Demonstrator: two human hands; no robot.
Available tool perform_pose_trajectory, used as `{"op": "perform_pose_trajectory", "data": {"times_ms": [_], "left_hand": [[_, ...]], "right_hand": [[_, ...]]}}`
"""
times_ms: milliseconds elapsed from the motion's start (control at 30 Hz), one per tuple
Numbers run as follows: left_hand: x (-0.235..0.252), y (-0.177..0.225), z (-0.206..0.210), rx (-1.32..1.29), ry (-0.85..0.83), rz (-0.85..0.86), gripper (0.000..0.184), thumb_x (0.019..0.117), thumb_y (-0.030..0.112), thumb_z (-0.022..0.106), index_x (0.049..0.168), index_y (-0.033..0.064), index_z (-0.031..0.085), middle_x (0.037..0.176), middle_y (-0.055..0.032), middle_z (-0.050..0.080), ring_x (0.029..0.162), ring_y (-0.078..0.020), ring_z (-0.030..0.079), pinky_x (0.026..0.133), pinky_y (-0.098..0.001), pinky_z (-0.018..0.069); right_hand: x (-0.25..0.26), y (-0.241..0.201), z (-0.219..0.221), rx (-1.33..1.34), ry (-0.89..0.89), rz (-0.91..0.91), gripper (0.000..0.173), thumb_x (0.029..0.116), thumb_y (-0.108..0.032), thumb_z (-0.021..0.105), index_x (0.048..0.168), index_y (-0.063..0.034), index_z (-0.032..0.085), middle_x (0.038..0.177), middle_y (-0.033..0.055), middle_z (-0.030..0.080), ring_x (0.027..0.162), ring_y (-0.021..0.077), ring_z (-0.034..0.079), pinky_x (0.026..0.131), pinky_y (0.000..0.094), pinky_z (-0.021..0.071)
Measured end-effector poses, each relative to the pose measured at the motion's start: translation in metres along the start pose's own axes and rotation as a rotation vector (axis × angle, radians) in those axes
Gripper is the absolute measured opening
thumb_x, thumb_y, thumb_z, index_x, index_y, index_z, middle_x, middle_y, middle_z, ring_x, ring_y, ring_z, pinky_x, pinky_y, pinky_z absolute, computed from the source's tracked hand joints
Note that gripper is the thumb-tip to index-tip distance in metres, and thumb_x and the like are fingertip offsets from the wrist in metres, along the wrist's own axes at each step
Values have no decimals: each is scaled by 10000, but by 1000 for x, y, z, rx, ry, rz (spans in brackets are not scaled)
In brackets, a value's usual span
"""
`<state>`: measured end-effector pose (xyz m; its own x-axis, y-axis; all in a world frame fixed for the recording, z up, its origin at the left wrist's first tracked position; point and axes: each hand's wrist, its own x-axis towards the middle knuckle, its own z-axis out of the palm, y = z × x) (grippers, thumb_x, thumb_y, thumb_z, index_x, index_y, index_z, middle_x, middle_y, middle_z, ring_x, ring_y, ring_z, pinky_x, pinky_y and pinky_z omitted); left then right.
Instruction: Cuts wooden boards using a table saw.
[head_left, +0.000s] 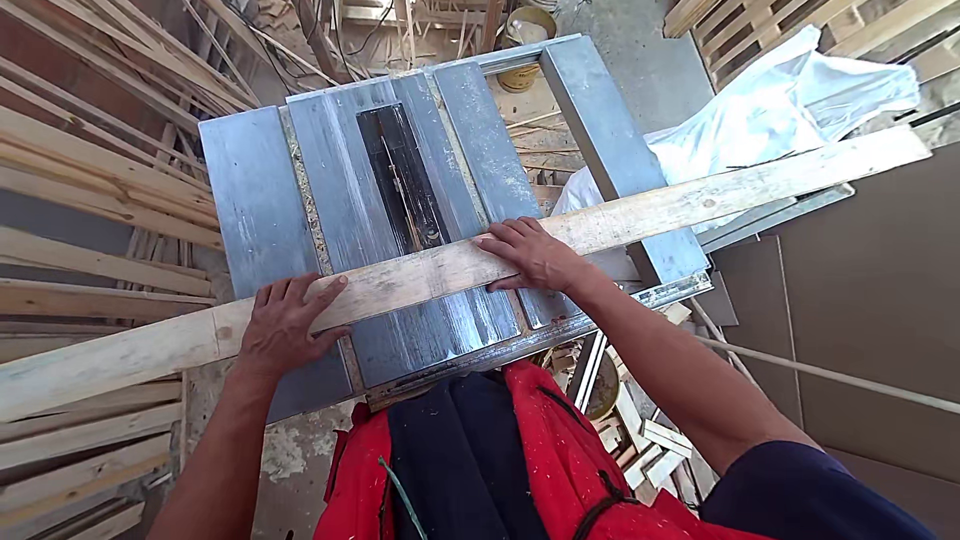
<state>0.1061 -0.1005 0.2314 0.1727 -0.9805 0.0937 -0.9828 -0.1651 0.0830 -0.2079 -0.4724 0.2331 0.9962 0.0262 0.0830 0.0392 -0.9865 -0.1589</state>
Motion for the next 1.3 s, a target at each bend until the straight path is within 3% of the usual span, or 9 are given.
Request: {"op": "perform_pose_trajectory", "data": {"times_ms": [167,1300], "left_hand": [[1,-1,1,-6,-19,-4,830,838,813,514,1527,350,494,1422,-176,556,1230,-397,562,1016,-604,414],[27,-19,-4,-32,-34,-19,802,866,771,528,1537,334,482,1427,-205,545,1239,-432,551,1013,-618,412]], "right_hand": [[1,0,0,7,8,2,815,854,-756,608,1423,-176,548,1390,160,578,1279,357,561,1072,536,432],[29,25,-2,27,7,-5,779,873,-766,572,1371,-167,580,1388,177,580,1263,369,571,1082,539,425]]}}
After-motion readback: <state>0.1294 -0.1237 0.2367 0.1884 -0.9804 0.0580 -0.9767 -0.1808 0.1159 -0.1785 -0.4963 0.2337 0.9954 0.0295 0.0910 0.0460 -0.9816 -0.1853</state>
